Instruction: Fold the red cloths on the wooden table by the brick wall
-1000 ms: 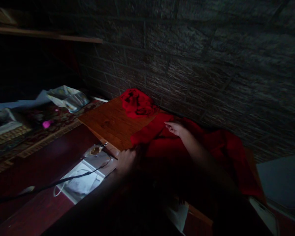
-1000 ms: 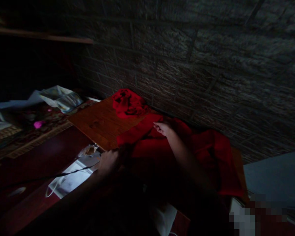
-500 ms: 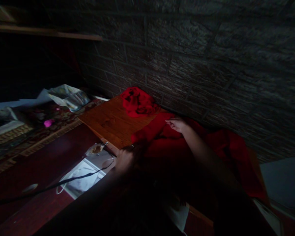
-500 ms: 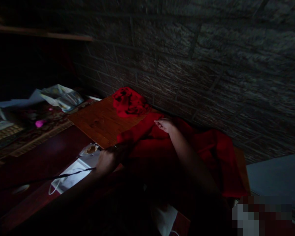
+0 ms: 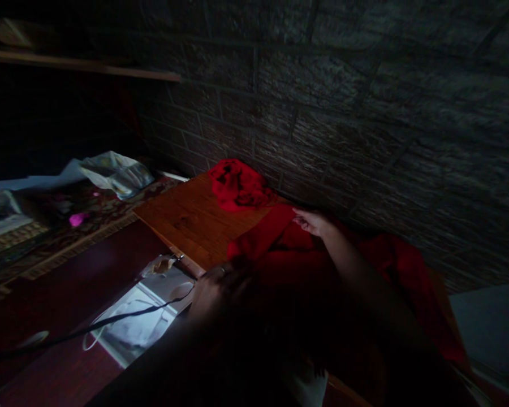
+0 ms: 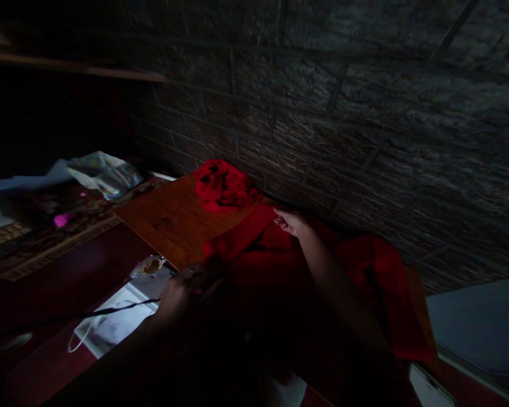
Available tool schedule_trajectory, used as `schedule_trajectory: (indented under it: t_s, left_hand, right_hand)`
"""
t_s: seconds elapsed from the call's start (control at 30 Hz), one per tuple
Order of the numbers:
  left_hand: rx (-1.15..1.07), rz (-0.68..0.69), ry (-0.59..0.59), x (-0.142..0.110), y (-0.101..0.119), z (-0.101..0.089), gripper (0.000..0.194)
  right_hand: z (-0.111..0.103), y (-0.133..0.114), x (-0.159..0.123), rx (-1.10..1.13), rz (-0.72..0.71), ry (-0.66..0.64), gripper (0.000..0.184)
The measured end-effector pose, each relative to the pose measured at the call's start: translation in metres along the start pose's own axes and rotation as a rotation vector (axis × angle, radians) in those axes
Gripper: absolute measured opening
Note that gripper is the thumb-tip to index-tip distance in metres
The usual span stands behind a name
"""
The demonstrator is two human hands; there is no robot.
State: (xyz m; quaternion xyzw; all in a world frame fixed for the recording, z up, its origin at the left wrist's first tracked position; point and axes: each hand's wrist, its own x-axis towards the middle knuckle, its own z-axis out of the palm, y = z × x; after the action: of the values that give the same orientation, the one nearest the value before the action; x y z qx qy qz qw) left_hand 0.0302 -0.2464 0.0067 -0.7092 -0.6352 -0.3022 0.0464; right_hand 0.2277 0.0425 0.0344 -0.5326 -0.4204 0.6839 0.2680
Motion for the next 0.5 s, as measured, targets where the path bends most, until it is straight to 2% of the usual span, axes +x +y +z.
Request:
schedule_trajectory:
  t_s: [0.07, 0.17, 0.23, 0.37, 0.43, 0.5]
  left_hand:
    - [-0.055, -0.052, 0.077, 0.004, 0.001, -0.004, 0.029]
    - [-0.115, -0.127, 0.09, 0.012, 0.0, -0.001, 0.053]
    - [-0.216, -0.212, 0.053, 0.02, -0.004, 0.003, 0.063]
    - [-0.562, -0.43, -0.083, 0.043, -0.024, 0.002, 0.056]
    - [-0.685, -0.464, -0.155, 0.054, -0.033, -0.002, 0.057]
    - [-0.765, -0.483, -0.174, 0.06, -0.039, -0.005, 0.057]
  right_hand:
    - [-0.002, -0.002, 0.002, 0.027, -0.011, 0.035, 0.017]
    - [-0.001, 0.001, 0.003, 0.046, -0.007, 0.071, 0.02]
    - [-0.001, 0.006, 0.003, 0.045, 0.002, 0.079, 0.021]
    - [-0.001, 0.01, 0.0, 0.035, 0.003, 0.078, 0.021]
    - [-0.001, 0.01, -0.001, 0.033, -0.009, 0.08, 0.021]
    - [0.0, 0.01, -0.001, 0.031, -0.029, 0.078, 0.02]
